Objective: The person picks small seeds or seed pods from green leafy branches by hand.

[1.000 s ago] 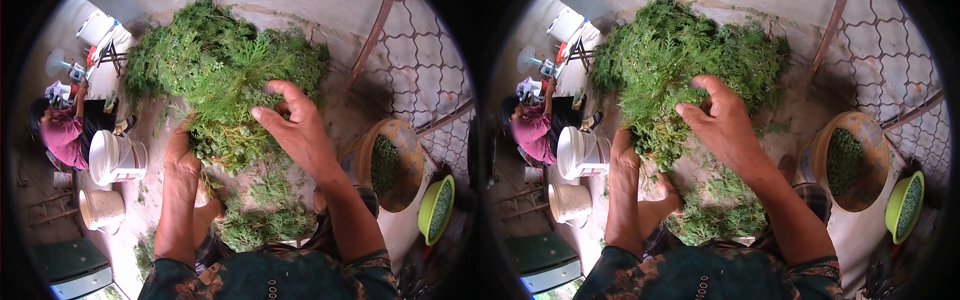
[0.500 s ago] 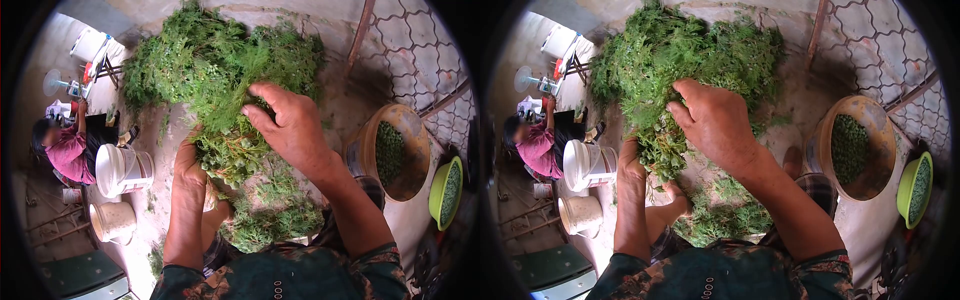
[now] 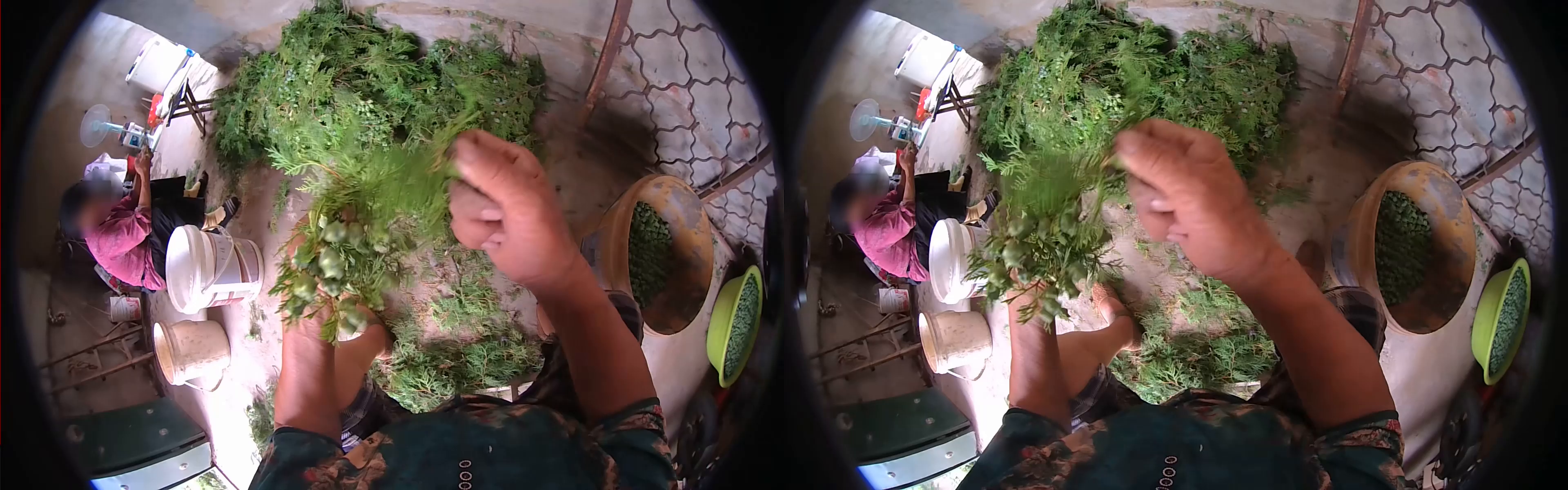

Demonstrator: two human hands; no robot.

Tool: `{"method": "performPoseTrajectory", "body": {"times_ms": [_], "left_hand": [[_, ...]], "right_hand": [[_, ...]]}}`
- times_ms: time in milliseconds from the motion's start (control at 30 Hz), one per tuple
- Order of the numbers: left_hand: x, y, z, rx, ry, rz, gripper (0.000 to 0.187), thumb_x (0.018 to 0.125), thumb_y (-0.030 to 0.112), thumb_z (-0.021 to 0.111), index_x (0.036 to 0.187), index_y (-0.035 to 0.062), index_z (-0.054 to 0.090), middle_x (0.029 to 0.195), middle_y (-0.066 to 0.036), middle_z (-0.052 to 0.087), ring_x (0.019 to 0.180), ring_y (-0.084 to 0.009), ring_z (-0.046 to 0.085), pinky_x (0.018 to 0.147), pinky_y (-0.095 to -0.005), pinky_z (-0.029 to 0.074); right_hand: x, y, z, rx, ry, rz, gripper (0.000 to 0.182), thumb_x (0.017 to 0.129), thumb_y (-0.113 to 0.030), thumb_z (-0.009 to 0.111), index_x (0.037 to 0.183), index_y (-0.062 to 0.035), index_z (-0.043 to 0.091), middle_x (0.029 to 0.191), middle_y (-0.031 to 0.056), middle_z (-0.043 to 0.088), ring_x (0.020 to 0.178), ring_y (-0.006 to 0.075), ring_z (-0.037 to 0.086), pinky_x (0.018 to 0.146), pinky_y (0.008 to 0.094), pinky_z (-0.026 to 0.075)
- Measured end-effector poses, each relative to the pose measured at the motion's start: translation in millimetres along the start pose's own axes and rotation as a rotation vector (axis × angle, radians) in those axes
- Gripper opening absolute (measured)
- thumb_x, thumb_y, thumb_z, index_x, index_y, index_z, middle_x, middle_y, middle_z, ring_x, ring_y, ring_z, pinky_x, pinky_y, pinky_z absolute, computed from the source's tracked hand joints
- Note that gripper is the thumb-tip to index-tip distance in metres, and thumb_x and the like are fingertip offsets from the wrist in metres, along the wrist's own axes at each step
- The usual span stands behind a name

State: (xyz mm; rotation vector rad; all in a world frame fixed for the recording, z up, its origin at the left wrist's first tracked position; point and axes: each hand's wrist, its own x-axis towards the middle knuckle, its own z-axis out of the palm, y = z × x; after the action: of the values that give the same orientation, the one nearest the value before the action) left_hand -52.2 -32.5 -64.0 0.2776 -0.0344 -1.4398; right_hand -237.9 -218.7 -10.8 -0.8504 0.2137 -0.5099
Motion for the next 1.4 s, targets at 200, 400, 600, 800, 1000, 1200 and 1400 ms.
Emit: {"method": "performPoseTrajectory", "body": {"times_ms": [200,400,600,800,1000,1200,1400], "left_hand": [[17,3,13,-0.051,0.319,0.235,0.033,0.091,0.025,0.047,0.109,-0.0013,0.053,0.094,-0.015,0.059,0.08,-0.0252,0.061,0.076,-0.0392,0.052],[24,12,20,-0.347,0.448,0.244,0.029,0.086,0.021,0.054,0.107,0.0007,0.054,0.088,-0.011,0.061,0.079,-0.0232,0.061,0.076,-0.0352,0.053],[34,7,-2,-0.537,0.256,0.133,0.038,0.081,0.015,0.057,0.113,-0.0024,0.046,0.103,-0.016,0.052,0.091,-0.025,0.057,0.078,-0.0359,0.052],[35,2,-10,-0.141,0.23,0.234,0.038,0.084,0.019,0.057,0.114,-0.0019,0.047,0.107,-0.018,0.051,0.09,-0.0258,0.058,0.075,-0.0358,0.053],[14,-10,7,0.043,0.081,0.088,0.037,0.085,0.021,0.055,0.114,-0.0018,0.048,0.106,-0.019,0.053,0.089,-0.027,0.059,0.075,-0.0372,0.053],[20,-13,14,0.07,0.079,0.069,0.036,0.087,0.022,0.052,0.114,-0.0016,0.049,0.105,-0.019,0.055,0.088,-0.0282,0.059,0.075,-0.0386,0.053],[27,-12,20,0.078,0.103,0.069,0.036,0.088,0.024,0.05,0.114,-0.0015,0.049,0.104,-0.019,0.057,0.087,-0.0295,0.06,0.074,-0.04,0.053]], "right_hand": [[21,-34,-59,0.42,0.253,-0.384,0.031,0.094,-0.014,0.044,0.063,-0.0119,0.041,0.048,-0.0039,0.037,0.038,0.007,0.032,0.039,0.0226,0.029],[13,-30,-30,0.353,0.259,-0.194,0.026,0.092,-0.027,0.047,0.073,-0.0105,0.051,0.062,-0.0013,0.05,0.041,0.0067,0.039,0.037,0.0222,0.033],[17,7,-4,0.032,0.09,0.006,0.024,0.092,-0.033,0.051,0.083,-0.0109,0.052,0.065,-0.0037,0.047,0.041,0.0015,0.032,0.035,0.0175,0.027],[16,20,7,-0.295,0.026,-0.092,0.013,0.091,-0.017,0.056,0.091,-0.0045,0.054,0.067,-0.005,0.045,0.05,0.0013,0.035,0.041,0.0175,0.029],[11,26,16,-0.572,-0.023,-0.197,0.027,0.086,-0.015,0.062,0.105,-0.0003,0.05,0.076,0.0029,0.055,0.065,0.0066,0.049,0.056,0.0229,0.042],[10,38,15,-0.666,-0.085,-0.269,0.043,0.085,-0.017,0.064,0.119,0.0014,0.044,0.092,0.0046,0.052,0.079,0.0089,0.051,0.068,0.0235,0.045],[8,24,21,-0.211,-0.106,0.018,0.035,0.086,-0.014,0.06,0.113,0.0005,0.044,0.079,0.0076,0.058,0.061,0.013,0.054,0.055,0.0265,0.045]]}}
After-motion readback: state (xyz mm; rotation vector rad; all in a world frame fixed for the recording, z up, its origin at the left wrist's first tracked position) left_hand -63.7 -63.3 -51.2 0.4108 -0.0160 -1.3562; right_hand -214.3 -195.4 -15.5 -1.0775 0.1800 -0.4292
